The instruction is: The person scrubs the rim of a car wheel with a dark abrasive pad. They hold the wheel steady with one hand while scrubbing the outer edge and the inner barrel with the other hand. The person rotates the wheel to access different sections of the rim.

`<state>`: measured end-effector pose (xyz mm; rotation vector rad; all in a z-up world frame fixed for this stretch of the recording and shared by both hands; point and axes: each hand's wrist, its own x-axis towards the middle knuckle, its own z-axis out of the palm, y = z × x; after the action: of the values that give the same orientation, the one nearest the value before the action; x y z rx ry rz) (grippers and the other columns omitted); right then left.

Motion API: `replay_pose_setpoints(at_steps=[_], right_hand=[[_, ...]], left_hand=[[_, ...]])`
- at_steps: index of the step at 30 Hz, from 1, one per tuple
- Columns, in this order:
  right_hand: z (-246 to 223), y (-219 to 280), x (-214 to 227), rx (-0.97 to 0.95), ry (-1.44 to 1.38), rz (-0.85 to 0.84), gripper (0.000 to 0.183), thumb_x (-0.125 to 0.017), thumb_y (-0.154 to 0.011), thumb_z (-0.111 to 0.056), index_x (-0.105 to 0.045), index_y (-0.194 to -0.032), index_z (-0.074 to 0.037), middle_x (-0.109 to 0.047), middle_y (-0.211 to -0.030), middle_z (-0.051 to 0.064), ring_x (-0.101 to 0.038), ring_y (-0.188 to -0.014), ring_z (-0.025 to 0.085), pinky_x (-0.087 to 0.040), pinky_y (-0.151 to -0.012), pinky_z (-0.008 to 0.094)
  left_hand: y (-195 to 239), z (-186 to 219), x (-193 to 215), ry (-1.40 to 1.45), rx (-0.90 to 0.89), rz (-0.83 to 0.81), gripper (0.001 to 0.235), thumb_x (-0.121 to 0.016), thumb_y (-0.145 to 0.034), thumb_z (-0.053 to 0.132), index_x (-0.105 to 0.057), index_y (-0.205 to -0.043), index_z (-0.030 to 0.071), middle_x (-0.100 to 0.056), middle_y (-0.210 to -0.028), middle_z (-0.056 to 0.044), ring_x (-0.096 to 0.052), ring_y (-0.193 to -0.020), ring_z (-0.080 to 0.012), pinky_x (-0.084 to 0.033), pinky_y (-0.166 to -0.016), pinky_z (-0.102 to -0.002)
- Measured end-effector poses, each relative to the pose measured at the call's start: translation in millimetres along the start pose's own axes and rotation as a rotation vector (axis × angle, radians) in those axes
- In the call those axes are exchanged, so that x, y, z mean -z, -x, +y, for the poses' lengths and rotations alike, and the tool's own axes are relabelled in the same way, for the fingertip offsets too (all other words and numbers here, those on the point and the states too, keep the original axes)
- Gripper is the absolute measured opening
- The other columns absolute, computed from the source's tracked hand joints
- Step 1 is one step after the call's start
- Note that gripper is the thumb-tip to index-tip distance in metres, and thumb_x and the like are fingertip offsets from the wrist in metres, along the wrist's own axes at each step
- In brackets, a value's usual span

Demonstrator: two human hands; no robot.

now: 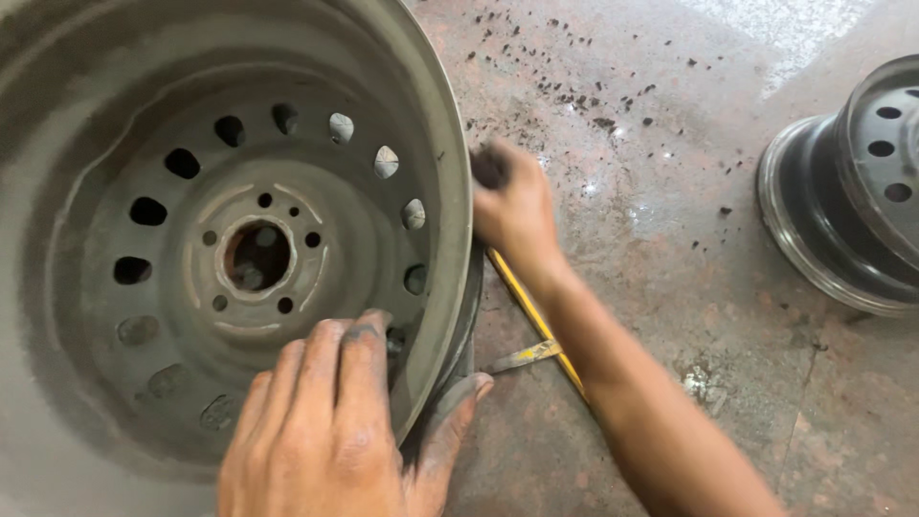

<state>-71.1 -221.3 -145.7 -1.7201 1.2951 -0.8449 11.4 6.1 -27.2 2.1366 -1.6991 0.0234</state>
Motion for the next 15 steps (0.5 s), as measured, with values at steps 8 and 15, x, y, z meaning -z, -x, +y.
replay_pose_setpoints(at_steps=[8, 15], right_hand=[[43, 93, -8, 0.426, -0.017, 0.207, 0.016, -0.070, -0.095, -0.021, -0.068, -0.100, -0.007, -0.065, -0.085, 0.011, -0.064, -0.086, 0.028, -0.033, -0.107, 0.050], [59, -6, -15, 0.406, -0.182, -0.038, 0.021, -0.072, -0.099, -0.016, -0.068, -0.112, -0.001, -0.066, -0.094, 0.007, -0.059, -0.084, 0.018, -0.050, -0.078, 0.031]], left_hand=[[4, -3, -5, -0.072, -0.022, -0.017, 0.085, -0.071, -0.079, 0.070, -0.067, -0.117, -0.006, -0.067, -0.111, -0.023, -0.068, -0.102, -0.0335, -0.053, -0.085, -0.045], [6, -5, -6, -0.049, 0.010, -0.072, 0.084, -0.072, -0.077, 0.067, -0.068, -0.116, -0.007, -0.069, -0.106, -0.026, -0.070, -0.098, -0.0371, -0.053, -0.083, -0.049]])
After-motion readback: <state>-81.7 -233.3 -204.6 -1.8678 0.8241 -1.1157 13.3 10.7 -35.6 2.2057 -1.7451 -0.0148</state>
